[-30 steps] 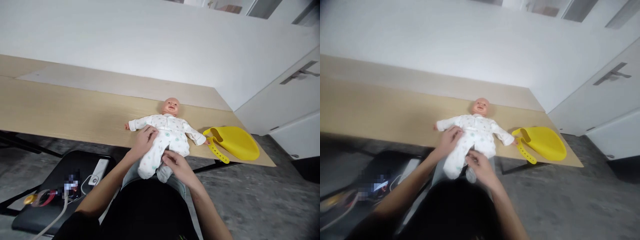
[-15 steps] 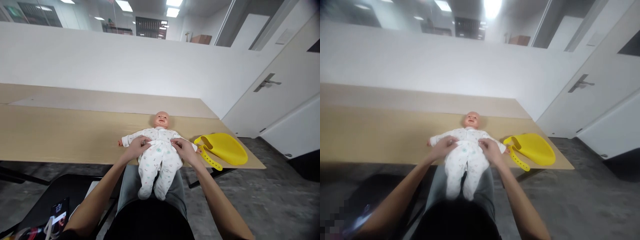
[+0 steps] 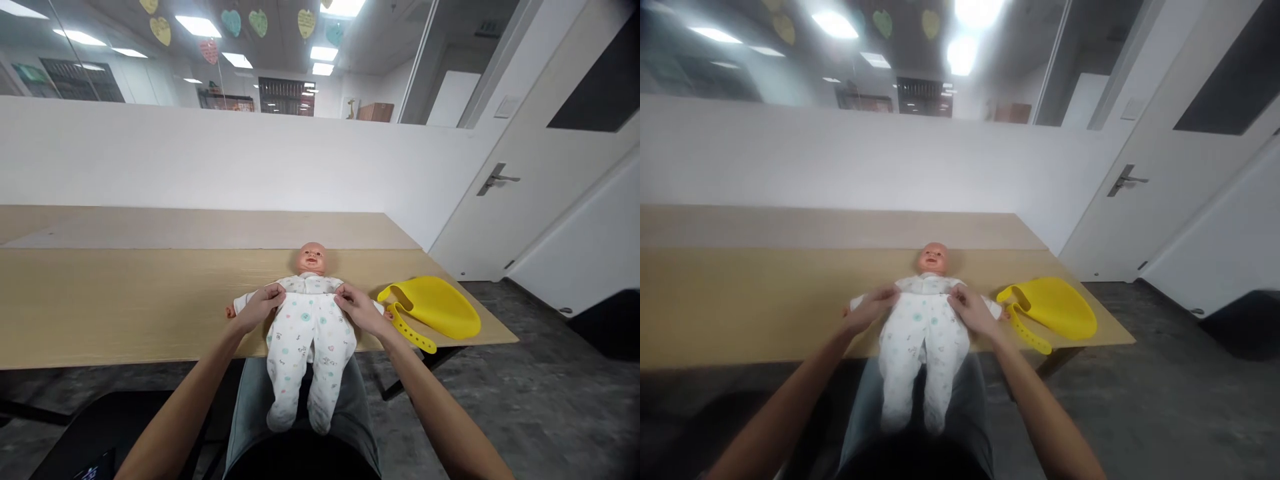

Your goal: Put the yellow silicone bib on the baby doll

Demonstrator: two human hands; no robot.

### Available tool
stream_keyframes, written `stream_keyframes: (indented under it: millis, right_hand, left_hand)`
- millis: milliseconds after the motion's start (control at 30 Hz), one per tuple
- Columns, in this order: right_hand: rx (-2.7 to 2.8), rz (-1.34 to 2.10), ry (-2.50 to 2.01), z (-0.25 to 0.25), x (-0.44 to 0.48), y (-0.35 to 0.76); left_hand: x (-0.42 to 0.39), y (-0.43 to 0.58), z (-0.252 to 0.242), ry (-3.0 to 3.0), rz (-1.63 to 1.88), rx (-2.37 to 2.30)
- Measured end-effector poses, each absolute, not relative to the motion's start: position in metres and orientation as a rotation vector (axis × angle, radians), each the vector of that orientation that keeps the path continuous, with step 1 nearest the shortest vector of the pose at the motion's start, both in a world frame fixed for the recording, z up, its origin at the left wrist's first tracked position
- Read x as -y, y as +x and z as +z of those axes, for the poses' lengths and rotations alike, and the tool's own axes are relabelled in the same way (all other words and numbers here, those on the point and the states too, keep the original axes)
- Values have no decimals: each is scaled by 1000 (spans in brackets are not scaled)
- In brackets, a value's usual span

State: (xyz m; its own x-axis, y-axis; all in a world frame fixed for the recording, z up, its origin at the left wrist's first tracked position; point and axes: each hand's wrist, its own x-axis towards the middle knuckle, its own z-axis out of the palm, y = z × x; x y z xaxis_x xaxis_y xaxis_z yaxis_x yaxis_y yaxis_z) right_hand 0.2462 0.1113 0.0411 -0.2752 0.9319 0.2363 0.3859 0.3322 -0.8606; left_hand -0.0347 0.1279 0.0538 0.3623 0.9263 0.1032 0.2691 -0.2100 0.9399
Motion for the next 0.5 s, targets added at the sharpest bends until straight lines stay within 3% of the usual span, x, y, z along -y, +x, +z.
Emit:
stream_keyframes:
  millis: [300,500]
  right_hand:
    - [1741,919,-1302,16,-127,247]
    - [1804,1084,-1252,12,-125,267]
  left_hand:
    - [-141,-35,36,1622,1099,-1215]
    - [-144,-55,27,1916,835,-1140]
